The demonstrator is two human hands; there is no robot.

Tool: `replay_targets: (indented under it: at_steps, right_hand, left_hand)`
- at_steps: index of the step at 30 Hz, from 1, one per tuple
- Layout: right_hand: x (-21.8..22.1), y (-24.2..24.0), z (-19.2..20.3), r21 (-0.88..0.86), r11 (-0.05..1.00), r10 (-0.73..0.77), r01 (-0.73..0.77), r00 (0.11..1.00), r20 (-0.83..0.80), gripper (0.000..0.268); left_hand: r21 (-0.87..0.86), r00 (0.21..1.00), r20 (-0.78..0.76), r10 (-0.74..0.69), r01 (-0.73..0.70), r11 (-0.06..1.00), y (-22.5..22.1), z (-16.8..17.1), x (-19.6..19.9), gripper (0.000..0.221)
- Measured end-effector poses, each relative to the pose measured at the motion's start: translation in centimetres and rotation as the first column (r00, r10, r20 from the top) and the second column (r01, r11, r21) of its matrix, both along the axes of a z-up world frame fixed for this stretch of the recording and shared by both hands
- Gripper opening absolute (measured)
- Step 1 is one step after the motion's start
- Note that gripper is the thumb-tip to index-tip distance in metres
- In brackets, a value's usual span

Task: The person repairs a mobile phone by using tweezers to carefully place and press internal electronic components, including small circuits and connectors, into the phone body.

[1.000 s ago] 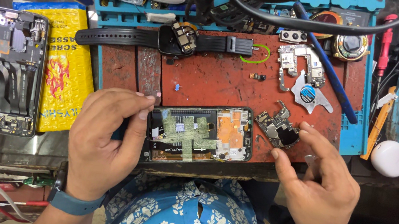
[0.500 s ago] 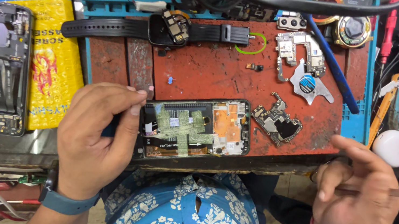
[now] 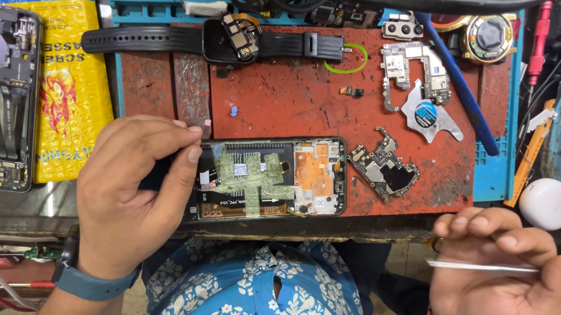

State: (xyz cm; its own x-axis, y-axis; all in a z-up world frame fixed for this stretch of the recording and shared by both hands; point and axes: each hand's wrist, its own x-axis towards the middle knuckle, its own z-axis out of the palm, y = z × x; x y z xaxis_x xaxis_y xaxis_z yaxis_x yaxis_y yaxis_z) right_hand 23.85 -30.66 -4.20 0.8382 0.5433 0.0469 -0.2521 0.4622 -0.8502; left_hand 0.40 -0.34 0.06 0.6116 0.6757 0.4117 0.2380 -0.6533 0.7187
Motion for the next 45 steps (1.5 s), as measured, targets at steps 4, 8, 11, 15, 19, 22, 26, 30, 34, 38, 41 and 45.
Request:
replay_targets:
  at_steps: [4,8,11,15,19,22,26,30,34,38,41,45]
  right_hand:
    - [-0.2,-0.2,-0.2,0.047,0.999,-0.005,0.007,0.999,-0.042,0.065]
    - [-0.5,0.3,0.0,0.139,0.990,-0.003,0.017,0.995,-0.104,0.067]
    - [-0.7,0.9,0.2,0.090,0.996,0.001,0.003,0.999,-0.049,0.061]
    - [-0.7,1.3,0.2,0.019,1.000,0.005,-0.007,0.997,0.078,0.036]
    - [-1.7,2.3,0.4,-0.060,0.995,-0.046,0.074,0.927,0.373,0.010]
    - [-2.4,3.3,1.2,-0.161,0.959,-0.101,0.234,0.812,0.574,0.016]
    - [-1.6,5.6,2.7,-0.163,0.899,-0.143,0.406,0.625,0.767,0.011]
    - [-0.4,7.3,5.5,-0.364,0.754,0.116,0.547,0.433,0.894,0.006]
    - [1.8,10.2,8.3,-0.482,0.574,0.454,0.662,0.233,0.860,0.012]
    - [2.2,12.6,9.2,-0.566,0.538,0.518,0.624,0.286,0.807,0.014]
    - [2.5,13.2,8.9,-0.577,0.512,0.555,0.637,0.268,0.788,0.013]
    - [3.0,12.8,8.2,-0.591,0.494,0.586,0.638,0.259,0.768,0.009]
  left_hand:
    - [0.001,1.000,0.005,0.000,0.000,1.000,0.0,0.0,0.0,0.011]
    - [0.003,1.000,0.010,0.000,0.000,1.000,0.0,0.0,-0.1,0.012]
    - [0.007,1.000,0.016,-0.001,0.001,1.000,0.0,-0.1,0.0,0.012]
    - [0.000,1.000,0.026,0.002,-0.002,1.000,0.0,-0.1,-0.1,0.012]
    - [-0.007,1.000,0.031,0.001,-0.001,1.000,0.0,0.0,0.0,0.013]
    - [-0.011,1.000,0.027,0.001,-0.001,1.000,0.1,0.1,0.0,0.013]
    - [-0.012,1.000,0.025,0.001,-0.001,1.000,0.1,0.2,0.0,0.013]
    - [-0.013,1.000,0.024,-0.002,0.003,1.000,0.1,0.1,0.0,0.013]
    - [-0.016,1.000,0.028,0.007,-0.007,1.000,0.1,0.2,0.1,0.014]
    - [-0.015,0.999,0.035,0.012,-0.011,1.000,0.1,0.2,0.2,0.015]
    - [-0.009,1.000,0.024,0.013,-0.013,1.000,0.2,0.2,0.1,0.016]
    - [-0.014,1.000,0.024,0.009,-0.009,1.000,0.2,0.2,0.1,0.015]
